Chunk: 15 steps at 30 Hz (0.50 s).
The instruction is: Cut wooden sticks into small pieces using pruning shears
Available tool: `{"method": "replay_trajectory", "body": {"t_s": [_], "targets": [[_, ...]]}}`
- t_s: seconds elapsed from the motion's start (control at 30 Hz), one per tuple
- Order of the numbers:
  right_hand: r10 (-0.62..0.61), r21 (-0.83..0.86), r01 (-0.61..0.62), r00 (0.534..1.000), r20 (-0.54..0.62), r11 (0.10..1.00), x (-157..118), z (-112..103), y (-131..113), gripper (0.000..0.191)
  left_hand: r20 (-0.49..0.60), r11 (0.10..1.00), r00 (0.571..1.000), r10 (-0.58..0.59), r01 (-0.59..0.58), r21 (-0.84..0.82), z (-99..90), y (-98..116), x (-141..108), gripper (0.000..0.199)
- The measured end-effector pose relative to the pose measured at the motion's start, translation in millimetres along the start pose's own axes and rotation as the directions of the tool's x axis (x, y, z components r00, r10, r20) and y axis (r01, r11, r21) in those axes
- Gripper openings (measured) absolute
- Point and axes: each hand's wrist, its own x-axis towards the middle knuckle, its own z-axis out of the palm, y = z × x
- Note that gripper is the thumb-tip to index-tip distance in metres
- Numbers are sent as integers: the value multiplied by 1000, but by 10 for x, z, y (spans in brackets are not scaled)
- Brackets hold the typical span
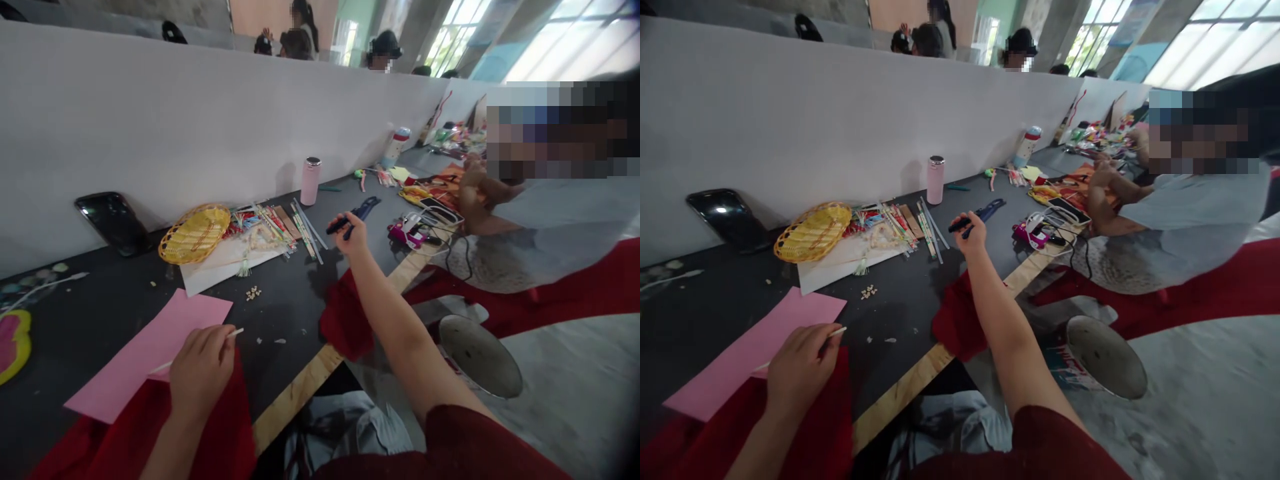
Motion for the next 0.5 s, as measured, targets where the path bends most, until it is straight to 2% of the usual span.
{"method": "replay_trajectory", "body": {"t_s": [0.23, 0.5], "targets": [[-38, 148, 55, 993, -115, 987, -20, -223, 137, 10, 140, 999, 990, -33, 35, -8, 55, 4, -24, 15], [86, 162, -69, 991, -100, 984, -28, -228, 197, 7, 302, 999, 953, -39, 39, 7, 142, 3, 0, 29]]}}
